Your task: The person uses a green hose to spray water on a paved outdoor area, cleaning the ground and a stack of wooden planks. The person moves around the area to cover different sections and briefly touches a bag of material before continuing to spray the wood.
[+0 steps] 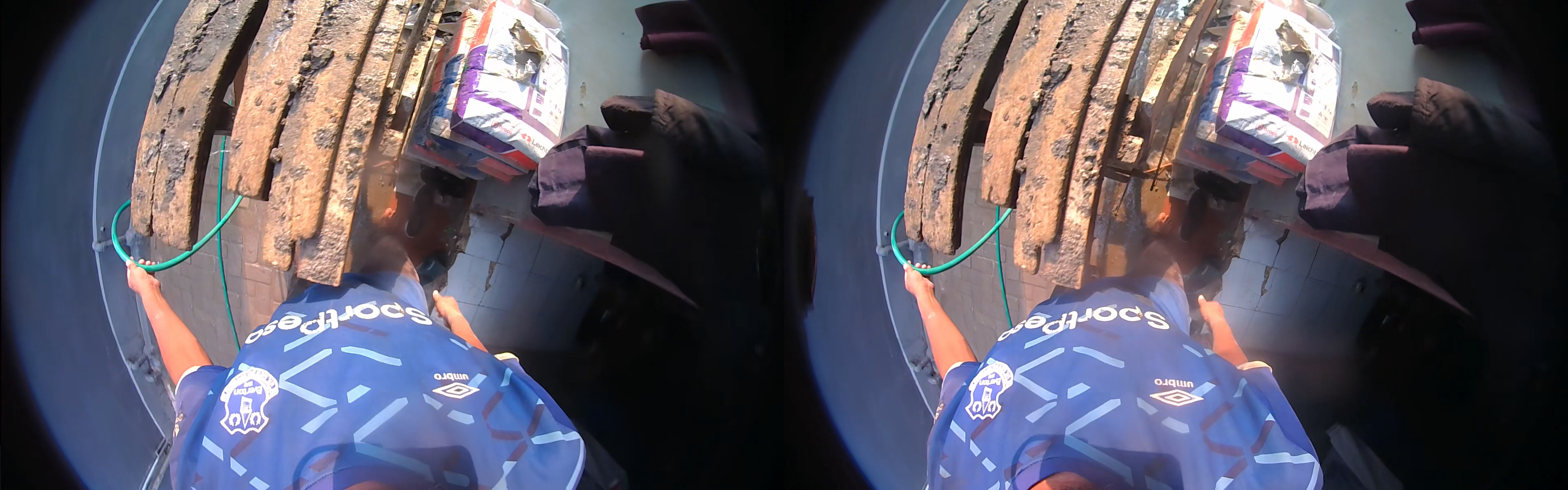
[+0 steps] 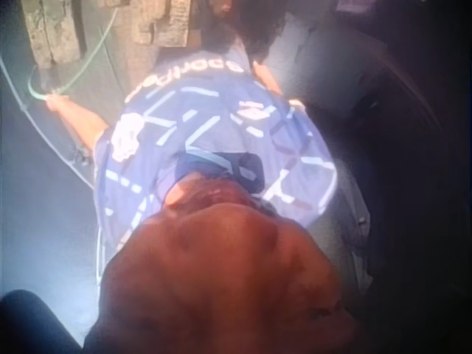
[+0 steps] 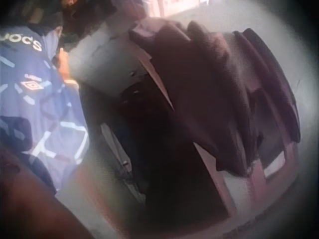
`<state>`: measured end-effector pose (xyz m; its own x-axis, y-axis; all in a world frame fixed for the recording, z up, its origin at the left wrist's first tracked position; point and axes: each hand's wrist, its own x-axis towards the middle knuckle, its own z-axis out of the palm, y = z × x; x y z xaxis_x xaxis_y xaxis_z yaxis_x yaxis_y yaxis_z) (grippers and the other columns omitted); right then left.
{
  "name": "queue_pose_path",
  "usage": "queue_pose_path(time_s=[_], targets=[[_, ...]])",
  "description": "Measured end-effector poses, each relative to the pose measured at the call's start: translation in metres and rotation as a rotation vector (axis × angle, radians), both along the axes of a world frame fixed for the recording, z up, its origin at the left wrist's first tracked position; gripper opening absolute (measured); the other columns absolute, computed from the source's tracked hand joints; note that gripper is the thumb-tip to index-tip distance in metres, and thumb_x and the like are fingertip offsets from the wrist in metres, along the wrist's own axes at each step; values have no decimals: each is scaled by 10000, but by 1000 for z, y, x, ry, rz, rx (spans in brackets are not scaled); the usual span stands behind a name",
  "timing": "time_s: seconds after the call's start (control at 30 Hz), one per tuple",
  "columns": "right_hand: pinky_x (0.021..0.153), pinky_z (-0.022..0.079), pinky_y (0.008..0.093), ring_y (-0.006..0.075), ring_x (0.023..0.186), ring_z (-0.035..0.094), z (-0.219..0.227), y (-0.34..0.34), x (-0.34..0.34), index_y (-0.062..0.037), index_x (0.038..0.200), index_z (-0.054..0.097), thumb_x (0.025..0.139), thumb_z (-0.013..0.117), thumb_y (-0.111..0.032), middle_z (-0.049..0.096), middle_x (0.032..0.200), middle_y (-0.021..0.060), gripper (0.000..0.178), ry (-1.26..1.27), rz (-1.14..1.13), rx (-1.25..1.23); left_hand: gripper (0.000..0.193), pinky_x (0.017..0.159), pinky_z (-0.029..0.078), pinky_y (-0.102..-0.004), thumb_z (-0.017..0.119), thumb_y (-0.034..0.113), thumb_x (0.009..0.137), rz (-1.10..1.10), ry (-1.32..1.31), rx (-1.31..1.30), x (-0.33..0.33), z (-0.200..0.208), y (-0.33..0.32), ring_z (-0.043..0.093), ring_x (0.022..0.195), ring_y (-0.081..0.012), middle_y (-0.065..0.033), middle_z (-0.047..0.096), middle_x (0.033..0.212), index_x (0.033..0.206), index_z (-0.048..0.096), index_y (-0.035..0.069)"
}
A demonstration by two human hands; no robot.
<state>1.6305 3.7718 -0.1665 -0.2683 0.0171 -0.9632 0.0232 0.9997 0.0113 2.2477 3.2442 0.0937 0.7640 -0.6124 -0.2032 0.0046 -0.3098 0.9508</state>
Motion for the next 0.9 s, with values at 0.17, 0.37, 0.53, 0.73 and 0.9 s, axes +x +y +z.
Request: queue_pose_path(time_s=[0.17, 0.37, 0.53, 0.73, 0.9], targets=[[953, 420, 386, 287, 1137, 556, 96, -17, 124, 53, 1173, 606, 913, 544, -470, 611, 1195, 185, 587, 55, -58, -44, 259, 527, 469, -365, 444, 323, 1003, 47, 166, -98, 123, -18, -12, 512, 586, -197, -53, 516, 714, 1059, 511, 80], [888, 437, 364, 233, 1043, 568, 108, -60, 217, 25, 1138, 627, 904, 574, -450, 629, 1112, 135, 532, -117, -470, -396, 346, 589, 447, -403, 339, 381, 1031, -97, 418, -263, 197, -9, -46, 440, 629, -236, -82, 422, 768, 1184, 439, 87], [833, 452, 346, 188, 965, 579, 141, -133, 255, 1, 1108, 645, 896, 599, -433, 644, 1042, 93, 485, -354, -758, -631, 349, 567, 422, -383, 420, 357, 1013, -241, 448, -270, 173, 43, -77, 454, 626, -213, -54, 446, 769, 1247, 488, 107], [845, 464, 319, 133, 963, 586, 162, -209, 245, -14, 1111, 661, 887, 626, -403, 657, 1008, 43, 450, 79, -226, -487, 315, 506, 384, -306, 482, 317, 993, -426, 428, -296, 163, 71, -116, 445, 558, -147, -22, 457, 709, 1195, 550, 86], [799, 486, 365, 228, 942, 641, 62, -170, 214, -15, 1126, 651, 863, 641, -346, 683, 1015, 142, 424, 121, 276, -345, 323, 450, 364, -266, 532, 297, 948, -457, 401, -228, 128, 76, -141, 453, 498, -112, -13, 495, 644, 1128, 607, 39]])
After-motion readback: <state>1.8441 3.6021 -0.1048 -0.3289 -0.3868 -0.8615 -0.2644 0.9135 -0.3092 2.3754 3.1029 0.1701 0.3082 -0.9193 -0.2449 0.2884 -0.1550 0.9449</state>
